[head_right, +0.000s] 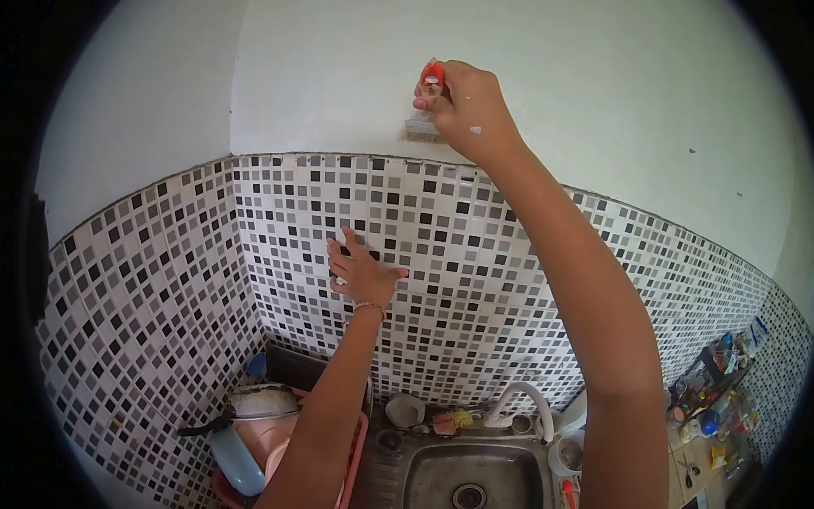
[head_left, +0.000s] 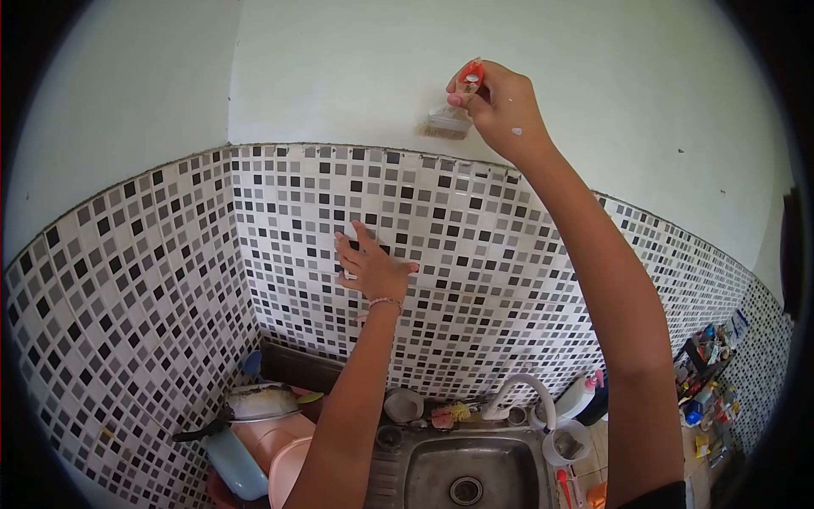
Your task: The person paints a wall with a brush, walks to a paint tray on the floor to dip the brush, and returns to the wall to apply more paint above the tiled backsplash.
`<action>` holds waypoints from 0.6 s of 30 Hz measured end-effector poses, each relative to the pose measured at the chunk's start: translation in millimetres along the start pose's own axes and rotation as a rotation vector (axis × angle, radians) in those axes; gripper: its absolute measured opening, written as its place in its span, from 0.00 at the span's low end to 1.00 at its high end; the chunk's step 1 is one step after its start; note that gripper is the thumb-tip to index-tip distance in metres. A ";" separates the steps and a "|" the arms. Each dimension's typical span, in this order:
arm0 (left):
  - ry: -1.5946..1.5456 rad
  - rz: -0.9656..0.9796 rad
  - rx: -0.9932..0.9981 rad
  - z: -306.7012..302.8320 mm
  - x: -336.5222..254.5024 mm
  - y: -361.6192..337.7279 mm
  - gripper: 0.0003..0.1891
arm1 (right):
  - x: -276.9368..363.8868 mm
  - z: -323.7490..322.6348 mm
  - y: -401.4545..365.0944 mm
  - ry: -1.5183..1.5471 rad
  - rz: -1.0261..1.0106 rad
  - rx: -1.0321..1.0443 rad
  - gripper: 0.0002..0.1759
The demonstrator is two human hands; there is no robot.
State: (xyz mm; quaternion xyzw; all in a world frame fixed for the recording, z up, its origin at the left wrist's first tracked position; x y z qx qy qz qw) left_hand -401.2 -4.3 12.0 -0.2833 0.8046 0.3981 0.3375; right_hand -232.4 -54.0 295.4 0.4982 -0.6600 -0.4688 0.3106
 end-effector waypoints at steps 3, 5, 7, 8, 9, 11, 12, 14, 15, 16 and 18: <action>0.009 0.009 -0.014 1.5 2.2 0.8 0.72 | 2.1 9.9 -1.7 0.008 0.049 0.047 0.03; 0.012 0.023 -0.048 2.9 3.7 1.0 0.71 | 1.5 13.6 -2.0 -0.016 0.050 0.052 0.04; 0.018 0.040 -0.104 2.4 3.6 0.0 0.71 | -2.1 17.4 2.2 -0.098 0.003 0.023 0.04; 0.012 0.042 -0.107 2.4 3.3 -0.3 0.70 | -2.7 18.1 2.4 -0.100 -0.013 0.006 0.04; 0.008 0.043 -0.108 1.2 2.9 -0.9 0.70 | -1.8 19.4 1.4 -0.100 -0.027 -0.011 0.05; 0.008 0.045 -0.104 -0.7 2.5 -1.1 0.70 | -0.5 22.0 -0.2 -0.055 -0.079 -0.067 0.05; 0.008 0.044 -0.101 -1.5 1.9 -0.6 0.70 | 0.7 24.3 -0.1 -0.009 -0.121 -0.104 0.06; 0.006 0.039 -0.099 -1.3 3.4 -1.1 0.70 | 6.0 21.4 -2.5 0.000 -0.214 -0.203 0.06; 0.004 0.038 -0.100 0.1 4.5 -0.9 0.71 | 13.5 15.6 -4.1 -0.037 -0.263 -0.266 0.07; 0.001 0.038 -0.103 -0.1 4.4 0.0 0.71 | 22.1 10.2 -4.9 -0.074 -0.314 -0.330 0.07; 0.002 0.027 -0.096 -2.9 2.1 -0.9 0.71 | 33.6 2.3 -3.7 -0.041 -0.239 -0.303 0.07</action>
Point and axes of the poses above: each hand's wrist, its own y-axis towards the middle knuckle, its own z-axis out of the palm, x = y × z, the point moved 8 cm from there along y, towards the middle knuckle, and after that the axes turned 4 degrees about z, right-handed, at the moved point
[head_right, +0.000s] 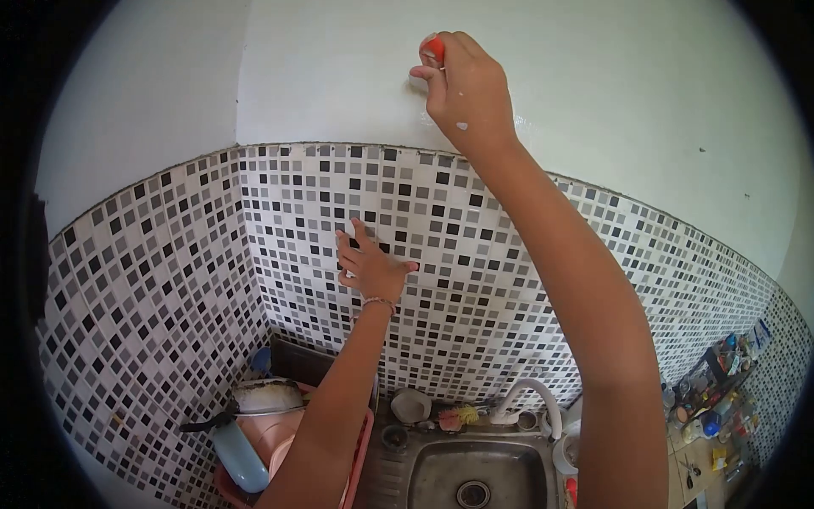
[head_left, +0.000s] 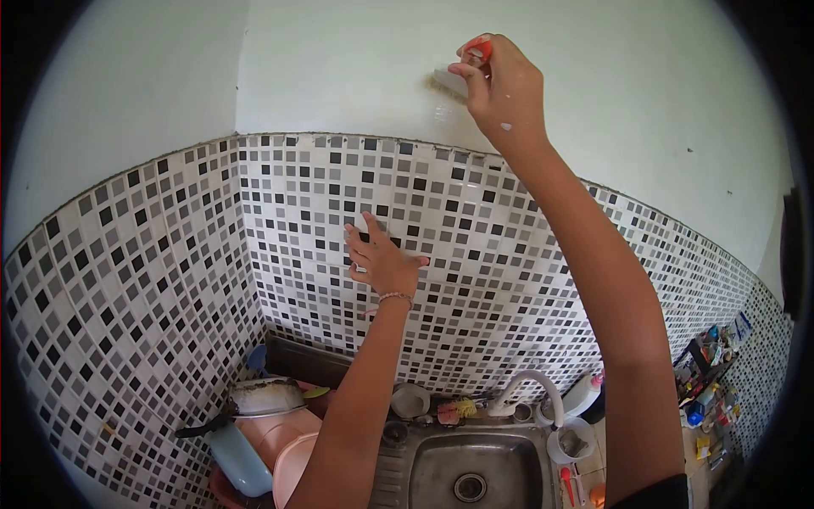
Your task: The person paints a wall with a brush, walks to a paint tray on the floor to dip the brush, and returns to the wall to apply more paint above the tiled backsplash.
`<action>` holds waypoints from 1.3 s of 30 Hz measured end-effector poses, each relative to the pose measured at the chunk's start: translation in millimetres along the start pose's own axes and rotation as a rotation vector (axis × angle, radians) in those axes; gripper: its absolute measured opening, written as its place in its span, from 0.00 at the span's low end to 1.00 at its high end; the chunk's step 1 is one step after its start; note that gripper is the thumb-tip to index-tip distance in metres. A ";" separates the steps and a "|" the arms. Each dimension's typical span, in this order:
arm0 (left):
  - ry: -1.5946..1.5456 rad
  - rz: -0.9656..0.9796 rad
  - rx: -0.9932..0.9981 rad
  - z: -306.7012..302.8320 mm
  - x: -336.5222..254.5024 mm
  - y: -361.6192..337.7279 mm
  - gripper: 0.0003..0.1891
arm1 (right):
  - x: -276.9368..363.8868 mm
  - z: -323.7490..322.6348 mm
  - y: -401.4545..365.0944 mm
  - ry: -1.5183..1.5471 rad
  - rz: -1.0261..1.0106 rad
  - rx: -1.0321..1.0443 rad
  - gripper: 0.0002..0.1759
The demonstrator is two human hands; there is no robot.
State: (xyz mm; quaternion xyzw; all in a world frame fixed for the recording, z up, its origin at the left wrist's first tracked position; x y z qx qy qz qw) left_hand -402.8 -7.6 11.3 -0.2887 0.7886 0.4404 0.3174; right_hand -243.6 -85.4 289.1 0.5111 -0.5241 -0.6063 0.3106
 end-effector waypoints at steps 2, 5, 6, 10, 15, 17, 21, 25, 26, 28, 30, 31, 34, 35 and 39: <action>-0.002 -0.003 0.003 -1.1 0.3 -0.2 0.71 | 4.7 1.0 2.5 0.002 0.027 0.044 0.07; -0.004 0.006 0.000 0.4 1.6 -0.2 0.71 | 2.9 11.6 -0.6 -0.024 0.003 0.148 0.05; -0.004 0.008 -0.005 0.5 1.5 0.2 0.71 | 2.0 16.2 -2.5 -0.029 0.001 0.191 0.05; 0.005 0.015 -0.011 1.1 2.6 0.1 0.71 | -4.5 30.3 -11.1 -0.066 0.031 0.304 0.05; 0.000 0.020 0.002 0.2 2.7 -0.2 0.70 | -12.0 40.4 -13.8 -0.096 0.031 0.306 0.06; -0.004 0.023 0.007 -0.2 2.0 -1.0 0.70 | -11.8 44.8 -16.9 -0.064 -0.003 0.287 0.06; -0.013 0.037 0.007 -2.0 2.1 -2.3 0.69 | 0.9 44.9 -15.8 -0.095 -0.176 0.152 0.07; -0.037 0.040 0.018 -2.1 3.2 -1.8 0.70 | 7.5 32.0 0.9 -0.108 -0.138 -0.006 0.07; -0.047 0.044 0.016 -1.7 3.5 -1.4 0.70 | 10.3 33.2 4.8 -0.078 -0.132 0.030 0.06; -0.028 0.031 0.026 -2.4 2.0 -1.3 0.70 | 15.7 35.8 11.5 -0.016 -0.117 0.099 0.04; -0.023 0.027 0.027 -3.5 1.4 -1.5 0.70 | 19.9 44.2 14.5 -0.019 -0.070 0.198 0.03; -0.027 0.032 0.024 -3.7 1.1 -1.9 0.70 | 20.8 49.4 13.2 -0.022 -0.045 0.248 0.02; -0.036 0.052 0.029 -2.5 2.9 -1.3 0.70 | 19.9 62.4 5.5 0.026 0.052 0.345 0.01; -0.039 0.056 0.035 -2.3 3.4 -1.0 0.70 | 14.9 68.4 1.9 0.044 0.112 0.386 0.02; -0.032 0.087 0.010 -0.2 5.5 -0.7 0.71 | 1.5 73.5 -0.5 0.025 0.064 0.297 0.04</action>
Point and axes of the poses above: each hand's wrist, its own y-axis towards the middle knuckle, its own z-axis out of the palm, x = y × z, the point moved 8 cm from there along y, towards the middle knuckle, and after that the axes turned 4 degrees about z, right-handed, at the moved point
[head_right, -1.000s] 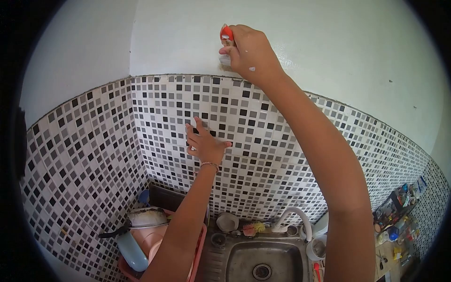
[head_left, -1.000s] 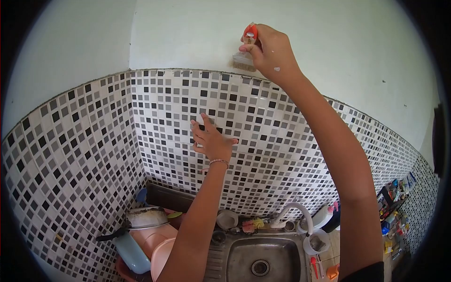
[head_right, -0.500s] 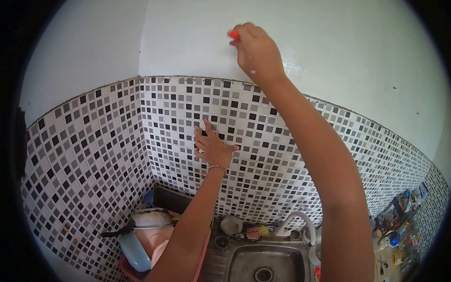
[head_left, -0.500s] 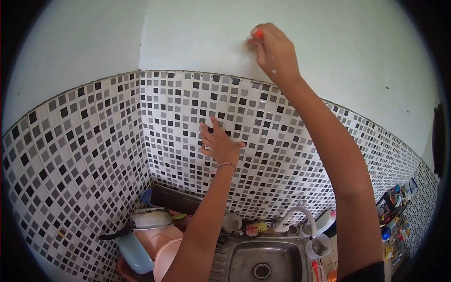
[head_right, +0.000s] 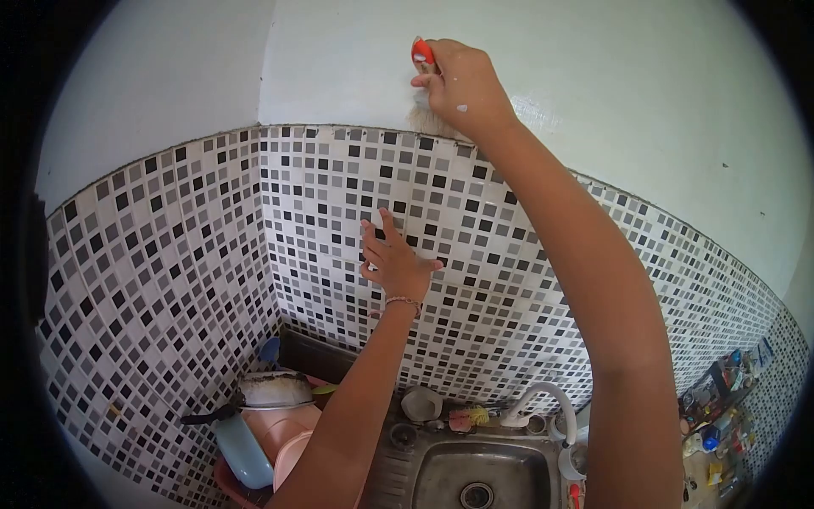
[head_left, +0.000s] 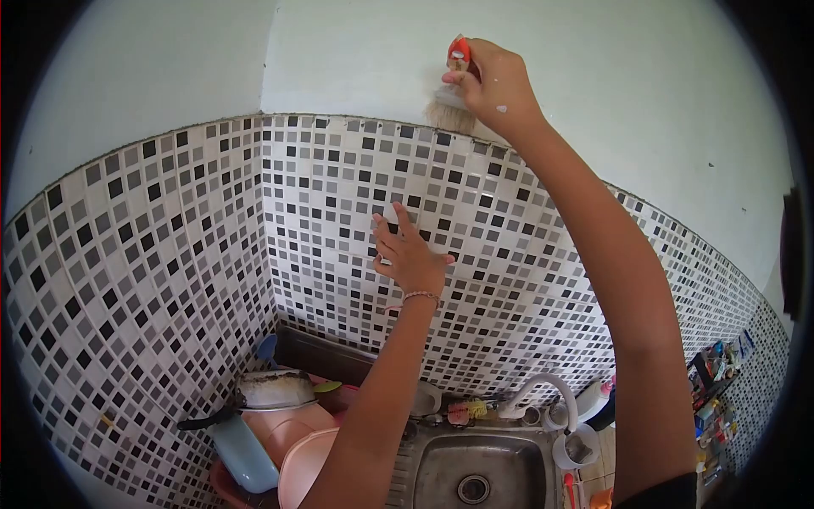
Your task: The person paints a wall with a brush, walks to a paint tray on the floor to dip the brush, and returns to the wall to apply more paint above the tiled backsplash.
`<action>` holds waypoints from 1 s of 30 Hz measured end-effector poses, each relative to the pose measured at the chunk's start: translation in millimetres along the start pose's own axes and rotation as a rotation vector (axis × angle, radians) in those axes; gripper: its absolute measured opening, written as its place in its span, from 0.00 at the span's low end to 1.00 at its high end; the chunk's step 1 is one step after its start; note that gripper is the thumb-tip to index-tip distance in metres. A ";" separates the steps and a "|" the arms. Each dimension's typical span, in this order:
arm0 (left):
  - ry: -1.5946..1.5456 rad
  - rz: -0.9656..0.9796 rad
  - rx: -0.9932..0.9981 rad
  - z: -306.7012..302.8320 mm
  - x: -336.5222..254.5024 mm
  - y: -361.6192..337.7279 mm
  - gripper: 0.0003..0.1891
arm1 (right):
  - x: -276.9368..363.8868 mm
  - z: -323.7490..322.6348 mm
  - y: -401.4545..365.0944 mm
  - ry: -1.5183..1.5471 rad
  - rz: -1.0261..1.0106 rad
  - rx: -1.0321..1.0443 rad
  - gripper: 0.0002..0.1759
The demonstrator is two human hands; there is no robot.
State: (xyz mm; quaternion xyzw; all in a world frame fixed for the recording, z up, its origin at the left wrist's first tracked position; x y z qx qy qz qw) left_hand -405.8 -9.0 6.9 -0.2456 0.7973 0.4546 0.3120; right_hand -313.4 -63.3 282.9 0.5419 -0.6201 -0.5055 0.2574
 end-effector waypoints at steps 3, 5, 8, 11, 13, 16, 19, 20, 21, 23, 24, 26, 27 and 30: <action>0.016 0.014 -0.020 6.4 5.6 1.0 0.70 | -2.3 4.9 2.5 -0.021 -0.027 -0.031 0.05; 0.028 0.024 -0.019 6.2 6.5 1.9 0.70 | -0.7 7.6 4.0 -0.041 -0.078 -0.065 0.06; 0.022 0.036 -0.017 5.2 6.0 0.7 0.70 | -0.3 4.7 8.2 -0.007 -0.071 -0.106 0.06; 0.022 0.047 -0.021 3.6 6.1 -0.4 0.69 | -6.3 3.8 15.8 0.011 -0.072 -0.139 0.06; 0.025 0.055 -0.025 5.1 7.3 -0.1 0.69 | -7.5 0.5 19.9 0.026 -0.073 -0.160 0.05; 0.025 0.056 -0.024 5.3 8.1 0.1 0.69 | -14.3 -4.3 30.8 0.118 -0.037 -0.155 0.07; 0.035 0.042 -0.006 7.2 9.7 1.2 0.70 | 11.0 -30.1 31.1 -0.082 -0.110 -0.286 0.07; 0.029 0.043 -0.007 6.8 9.8 1.4 0.69 | 26.8 -42.6 30.9 -0.202 -0.158 -0.356 0.07; 0.022 0.044 -0.007 6.4 10.1 1.3 0.69 | 30.3 -50.3 35.7 -0.157 -0.123 -0.339 0.07; 0.017 0.045 -0.011 5.5 10.0 0.7 0.68 | 28.7 -64.4 41.8 -0.070 -0.047 -0.306 0.08; 0.017 0.047 -0.012 5.0 10.1 0.2 0.68 | 19.4 -67.2 46.6 -0.232 0.043 -0.275 0.08; 0.032 0.042 -0.015 7.3 10.6 -0.7 0.68 | 10.2 -71.6 46.6 -0.183 0.092 -0.221 0.11; 0.033 0.041 -0.014 7.3 10.5 -1.5 0.68 | 6.6 -73.8 45.7 -0.159 0.118 -0.193 0.12; 0.039 0.037 -0.019 6.5 9.8 -1.6 0.69 | -1.9 -69.7 31.6 -0.176 0.076 -0.180 0.08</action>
Point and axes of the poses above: each hand's wrist, its own y-axis towards the middle knuckle, its own z-axis out of the palm, x = y × z, the point moved 8 cm from there along y, towards the middle knuckle, and after that the axes turned 4 degrees about z, right-handed, at the moved point
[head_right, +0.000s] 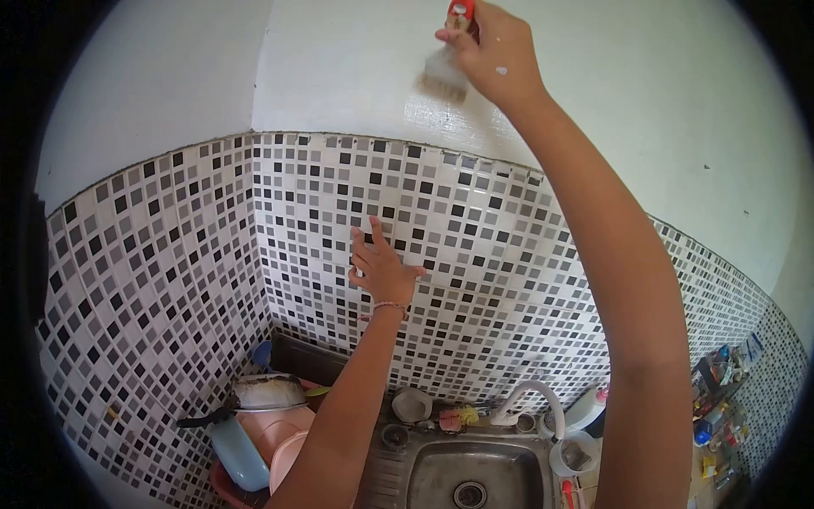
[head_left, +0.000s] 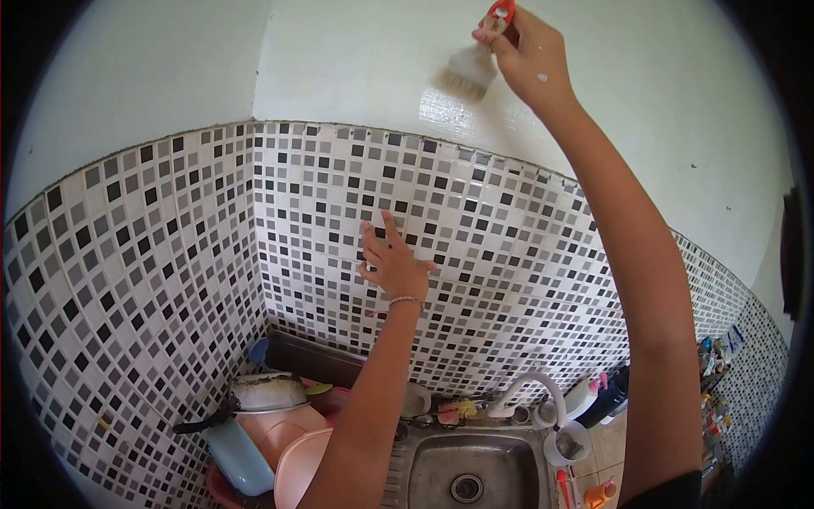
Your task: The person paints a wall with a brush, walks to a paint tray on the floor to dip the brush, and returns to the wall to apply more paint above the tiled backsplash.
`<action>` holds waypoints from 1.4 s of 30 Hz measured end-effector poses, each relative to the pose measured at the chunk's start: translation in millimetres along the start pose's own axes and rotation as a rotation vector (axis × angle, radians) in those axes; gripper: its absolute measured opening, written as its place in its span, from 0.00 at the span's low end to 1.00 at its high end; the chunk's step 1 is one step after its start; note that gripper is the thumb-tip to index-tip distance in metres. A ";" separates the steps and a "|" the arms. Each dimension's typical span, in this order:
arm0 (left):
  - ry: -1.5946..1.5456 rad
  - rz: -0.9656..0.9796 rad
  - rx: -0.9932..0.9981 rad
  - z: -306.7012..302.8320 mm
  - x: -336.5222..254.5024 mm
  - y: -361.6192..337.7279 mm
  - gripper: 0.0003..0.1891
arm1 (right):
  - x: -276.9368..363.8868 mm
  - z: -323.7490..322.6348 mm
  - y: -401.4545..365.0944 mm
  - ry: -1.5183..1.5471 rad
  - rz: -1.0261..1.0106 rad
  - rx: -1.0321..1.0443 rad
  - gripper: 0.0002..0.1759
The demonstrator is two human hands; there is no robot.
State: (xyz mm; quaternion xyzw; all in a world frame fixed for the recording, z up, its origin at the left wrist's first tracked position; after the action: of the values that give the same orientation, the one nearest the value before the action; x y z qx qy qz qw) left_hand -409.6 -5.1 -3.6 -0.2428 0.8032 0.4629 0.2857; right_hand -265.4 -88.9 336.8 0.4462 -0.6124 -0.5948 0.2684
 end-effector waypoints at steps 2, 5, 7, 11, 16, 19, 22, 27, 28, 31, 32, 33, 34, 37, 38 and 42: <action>0.009 -0.002 -0.007 0.0 0.2 0.2 0.69 | 0.4 6.7 -11.8 0.082 -0.061 0.029 0.06; 0.013 0.001 -0.005 0.5 1.1 -0.2 0.69 | -2.8 18.6 -28.2 0.103 -0.099 0.109 0.09; 0.016 0.003 -0.004 0.3 1.1 0.1 0.69 | 0.2 23.5 -39.1 0.140 -0.062 0.175 0.09; 0.027 0.013 -0.009 -2.0 -0.4 0.5 0.69 | 3.2 26.9 -44.7 0.152 -0.182 0.142 0.06; 0.021 0.016 0.003 -3.3 -1.0 0.3 0.68 | 20.3 14.3 -56.6 -0.174 -0.539 -0.054 0.06; 0.020 0.020 -0.005 -1.1 1.4 0.7 0.68 | 13.6 -3.6 -44.2 -0.081 -0.456 -0.160 0.07; 0.029 0.019 -0.003 2.8 3.2 1.2 0.68 | 11.1 -10.7 -35.1 0.005 -0.282 -0.114 0.09; 0.048 0.031 -0.027 1.5 3.1 0.7 0.68 | 1.8 4.9 -39.0 0.135 -0.068 -0.025 0.09; 0.046 0.034 -0.030 0.6 2.5 1.2 0.68 | -4.0 11.2 -41.2 0.141 -0.044 -0.034 0.10; 0.042 0.032 -0.021 -1.0 2.1 -0.2 0.69 | -22.7 16.3 -46.4 0.108 -0.008 -0.094 0.09; 0.043 0.027 -0.012 -1.0 2.4 -0.1 0.69 | -25.9 15.8 -47.4 0.083 0.002 -0.112 0.09; 0.041 0.020 -0.006 -1.4 2.7 0.8 0.69 | -26.4 14.8 -46.4 0.059 0.007 -0.131 0.09; 0.039 0.022 -0.011 -1.7 2.8 1.5 0.69 | -24.9 14.7 -44.6 0.014 -0.010 -0.147 0.09; 0.020 0.018 0.000 -0.8 5.4 0.0 0.68 | -17.2 12.9 -42.8 -0.134 -0.067 -0.208 0.09; 0.003 0.013 0.014 -1.1 5.7 0.2 0.68 | -11.8 10.5 -41.4 -0.191 -0.096 -0.244 0.08; -0.018 0.013 0.011 -0.6 7.6 2.1 0.68 | 5.1 -5.8 -36.1 -0.329 -0.210 -0.340 0.06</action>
State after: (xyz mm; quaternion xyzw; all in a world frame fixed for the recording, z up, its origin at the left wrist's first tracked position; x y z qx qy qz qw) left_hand -416.6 -5.7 -7.3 -0.2317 0.8047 0.4625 0.2912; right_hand -254.6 -92.4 301.7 0.3531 -0.4892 -0.7785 0.1731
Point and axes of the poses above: each hand's wrist, its own y-axis towards the middle knuckle, its own z-axis out of the palm, x = y × z, the point moved 8 cm from there along y, towards the middle knuckle, and after that the axes turned 4 degrees about z, right-handed, at the moved point
